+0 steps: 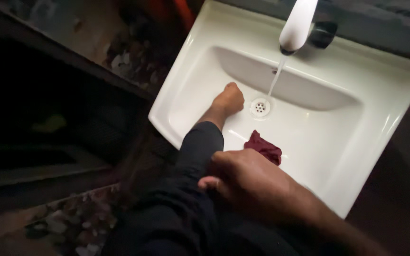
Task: The person washes their hands and then uses a maroon cloth to wipe the interior of a white bathroom sink. They repeatedly rinse the cloth under running water and wipe different areas of the sink basin and drain.
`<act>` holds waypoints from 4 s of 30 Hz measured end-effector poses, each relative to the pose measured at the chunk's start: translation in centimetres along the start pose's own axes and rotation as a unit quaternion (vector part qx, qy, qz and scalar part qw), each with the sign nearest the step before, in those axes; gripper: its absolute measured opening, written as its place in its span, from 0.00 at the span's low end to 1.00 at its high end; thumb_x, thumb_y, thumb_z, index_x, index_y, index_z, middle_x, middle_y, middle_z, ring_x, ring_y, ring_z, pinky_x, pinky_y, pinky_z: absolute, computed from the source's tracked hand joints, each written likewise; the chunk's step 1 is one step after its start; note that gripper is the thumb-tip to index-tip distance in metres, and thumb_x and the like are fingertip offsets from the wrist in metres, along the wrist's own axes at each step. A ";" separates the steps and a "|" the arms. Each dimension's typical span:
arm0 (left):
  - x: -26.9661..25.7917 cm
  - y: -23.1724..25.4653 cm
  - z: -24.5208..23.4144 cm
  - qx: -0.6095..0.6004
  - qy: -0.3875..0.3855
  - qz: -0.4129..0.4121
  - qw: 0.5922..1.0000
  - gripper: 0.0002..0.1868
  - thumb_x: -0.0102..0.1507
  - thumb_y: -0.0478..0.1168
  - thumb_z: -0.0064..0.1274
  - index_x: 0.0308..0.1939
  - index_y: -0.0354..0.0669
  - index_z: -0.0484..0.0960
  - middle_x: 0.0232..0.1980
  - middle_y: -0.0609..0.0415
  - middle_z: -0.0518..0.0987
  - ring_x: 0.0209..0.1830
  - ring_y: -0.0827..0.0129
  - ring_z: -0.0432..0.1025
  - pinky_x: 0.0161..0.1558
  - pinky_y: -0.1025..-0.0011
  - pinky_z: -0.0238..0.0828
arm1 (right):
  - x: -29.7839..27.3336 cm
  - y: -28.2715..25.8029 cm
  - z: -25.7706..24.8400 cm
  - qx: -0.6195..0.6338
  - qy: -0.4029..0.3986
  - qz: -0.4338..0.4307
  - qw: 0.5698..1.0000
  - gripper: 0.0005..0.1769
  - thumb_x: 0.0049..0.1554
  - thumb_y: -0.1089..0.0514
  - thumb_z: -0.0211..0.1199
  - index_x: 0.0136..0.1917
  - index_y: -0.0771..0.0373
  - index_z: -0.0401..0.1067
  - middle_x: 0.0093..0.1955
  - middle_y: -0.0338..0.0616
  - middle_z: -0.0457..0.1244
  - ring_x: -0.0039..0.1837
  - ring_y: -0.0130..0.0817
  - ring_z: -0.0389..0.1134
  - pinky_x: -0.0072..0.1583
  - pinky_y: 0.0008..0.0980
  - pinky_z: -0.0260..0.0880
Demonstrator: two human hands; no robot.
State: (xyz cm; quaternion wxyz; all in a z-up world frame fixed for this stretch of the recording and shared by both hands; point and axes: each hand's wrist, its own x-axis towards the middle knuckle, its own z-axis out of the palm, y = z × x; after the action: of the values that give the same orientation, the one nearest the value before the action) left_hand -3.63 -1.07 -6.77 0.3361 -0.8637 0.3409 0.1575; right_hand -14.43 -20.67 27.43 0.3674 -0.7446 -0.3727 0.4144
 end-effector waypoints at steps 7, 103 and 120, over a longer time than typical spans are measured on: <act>-0.5 0.1 0.1 0.024 0.003 -0.007 1.000 0.08 0.61 0.39 0.54 0.35 0.55 0.89 0.35 0.63 0.85 0.36 0.66 0.80 0.34 0.61 0.67 | -0.1 2.9 2.0 0.158 0.025 -0.253 0.954 0.03 0.51 0.64 0.57 0.41 0.66 0.68 0.36 0.46 0.64 0.39 0.43 0.69 0.41 0.39 0.69; 0.6 -3.1 -1.8 -0.480 -0.074 -0.463 0.741 0.11 0.63 0.43 0.52 0.46 0.53 0.88 0.48 0.53 0.84 0.50 0.58 0.80 0.41 0.58 0.75 | -2.3 8.2 5.7 -0.094 -0.050 -0.422 0.900 0.07 0.55 0.58 0.62 0.43 0.63 0.69 0.41 0.46 0.62 0.47 0.45 0.68 0.48 0.41 0.69; 0.6 -1.3 0.6 -0.085 -0.001 -0.130 0.988 0.09 0.61 0.38 0.54 0.36 0.56 0.89 0.38 0.62 0.86 0.39 0.66 0.79 0.32 0.60 0.65 | 1.2 0.0 5.8 0.077 0.066 -0.418 0.903 0.27 0.74 0.46 0.48 0.79 0.63 0.60 0.80 0.50 0.59 0.83 0.49 0.59 0.86 0.53 0.53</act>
State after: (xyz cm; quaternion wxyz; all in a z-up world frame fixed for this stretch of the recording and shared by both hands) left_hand -2.28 -0.24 -6.90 0.2798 -0.9260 0.2104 0.1415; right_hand -19.13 -18.23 24.71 0.5871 -0.5154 -0.5915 0.1997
